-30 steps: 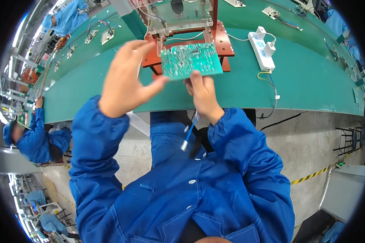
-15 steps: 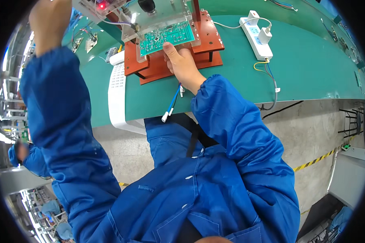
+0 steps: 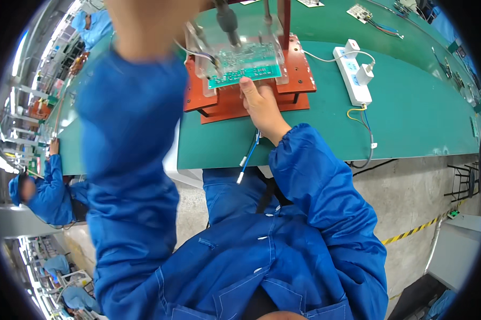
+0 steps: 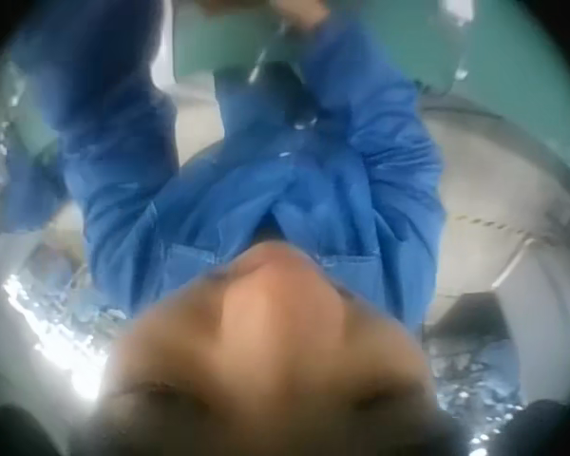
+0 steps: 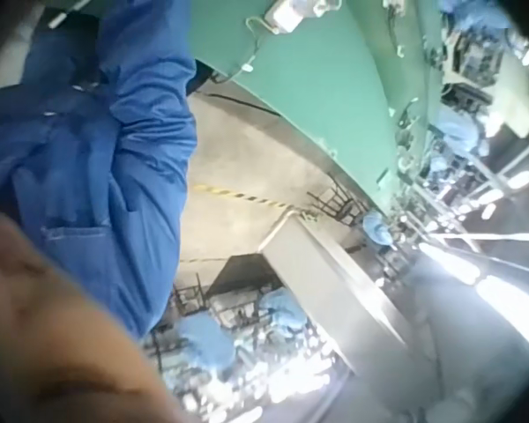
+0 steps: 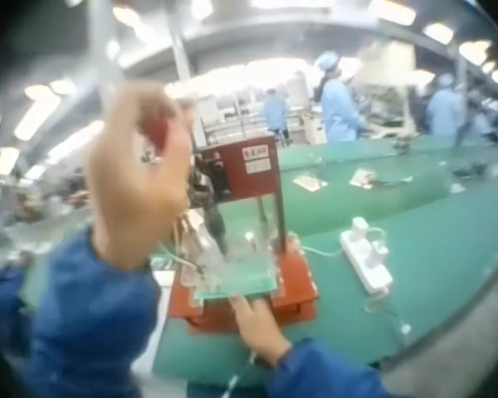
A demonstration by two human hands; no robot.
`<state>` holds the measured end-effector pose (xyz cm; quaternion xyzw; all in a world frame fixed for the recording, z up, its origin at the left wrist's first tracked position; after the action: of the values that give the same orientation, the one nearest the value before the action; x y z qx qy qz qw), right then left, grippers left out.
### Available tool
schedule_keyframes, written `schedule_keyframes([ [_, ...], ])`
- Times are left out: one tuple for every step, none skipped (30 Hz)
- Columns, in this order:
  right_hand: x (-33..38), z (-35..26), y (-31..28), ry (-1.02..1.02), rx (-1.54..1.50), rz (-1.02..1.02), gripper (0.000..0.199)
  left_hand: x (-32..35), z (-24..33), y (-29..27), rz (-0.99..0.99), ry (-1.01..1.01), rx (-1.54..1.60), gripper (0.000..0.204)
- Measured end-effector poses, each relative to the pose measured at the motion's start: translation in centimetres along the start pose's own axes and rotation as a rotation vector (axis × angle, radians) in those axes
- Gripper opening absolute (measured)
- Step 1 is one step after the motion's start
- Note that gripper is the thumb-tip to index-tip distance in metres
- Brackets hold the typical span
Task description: Testing printed circuit boards using a specialized test fixture and marking them with stickers.
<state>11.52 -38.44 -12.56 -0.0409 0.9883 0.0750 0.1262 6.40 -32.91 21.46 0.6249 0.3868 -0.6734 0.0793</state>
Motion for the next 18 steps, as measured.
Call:
schedule_keyframes([
  [-0.1,1.0,-1.7,0.008,0.033,0.025,0.055,3.0,1.4,1.6,0.266,0.184,0.098,0.005],
  [-0.2,1.4,-1.7,0.01,0.058,0.04,0.054,6.6,2.2,1.5,0.519,0.373,0.141,0.011],
  [0.1,1.3,-1.8,0.017,0.086,0.054,0.053,10.6,2.5,0.7,0.767,0.561,0.179,0.018],
  [0.4,0.8,-2.3,0.042,0.12,0.086,0.048,12.7,2.0,-1.0,0.774,0.55,0.167,0.018],
  [1.0,-0.7,-2.2,0.039,0.13,0.069,0.048,12.3,0.7,-2.4,0.386,0.346,0.127,0.031],
  [2.2,-3.1,-1.1,0.073,0.488,-0.036,0.042,12.9,-1.0,-2.9,0.004,0.127,0.072,0.045],
  [3.6,-5.4,-0.2,0.091,0.849,-0.139,0.039,14.3,-2.2,-5.2,-0.014,-0.01,0.176,0.052],
  [5.4,-8.1,-0.2,-0.034,0.999,-0.193,0.04,16.3,-4.0,-6.6,-0.051,-0.113,0.239,0.05],
  [7.6,-10.5,-0.6,-0.15,1.151,-0.23,0.046,18.8,-6.2,-6.8,-0.2,-0.287,0.192,0.049],
  [9.2,-12.9,-0.4,-0.123,1.263,-0.259,0.048,22.2,-9.2,-6.7,-0.359,-0.46,0.128,0.051],
  [10.0,-15.0,1.0,-0.104,1.355,-0.309,0.051,24.9,-11.0,-7.7,-0.357,-0.479,0.101,0.051],
  [10.4,-16.8,2.2,-0.123,1.284,-0.315,0.048,29.5,-14.1,-6.8,-0.523,-0.725,0.045,0.057],
  [10.7,-18.3,3.2,-0.13,1.21,-0.322,0.046,33.9,-15.9,-6.5,-0.695,-0.975,-0.006,0.063],
  [10.7,-19.7,5.0,-0.153,1.126,-0.305,0.045,35.0,-16.1,-7.2,-0.706,-1.009,-0.016,0.063],
  [10.4,-18.7,6.7,-0.144,1.123,-0.328,0.045,37.1,-17.1,-4.8,-0.783,-1.147,0.268,0.07],
  [10.1,-17.1,8.5,-0.152,0.999,-0.368,0.043,39.2,-16.8,-2.9,-0.842,-1.273,0.561,0.078],
  [9.2,-15.4,10.0,-0.165,0.891,-0.392,0.041,39.7,-17.3,-1.9,-0.832,-1.279,0.572,0.078],
  [8.1,-12.0,11.5,-0.104,0.807,-0.423,0.036,39.8,-17.3,-0.7,-0.807,-1.228,0.641,0.079],
])
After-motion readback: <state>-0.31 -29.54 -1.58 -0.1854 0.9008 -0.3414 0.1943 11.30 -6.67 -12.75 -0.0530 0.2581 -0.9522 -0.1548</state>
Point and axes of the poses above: each hand's wrist, its own x-axis away from the middle knuckle, its own y-axis out of the palm, z = x × y, the point moved 10 cm from there along -x, towards the middle knuckle, and after that the axes turned 13 degrees about -z, right-handed, at the moved point
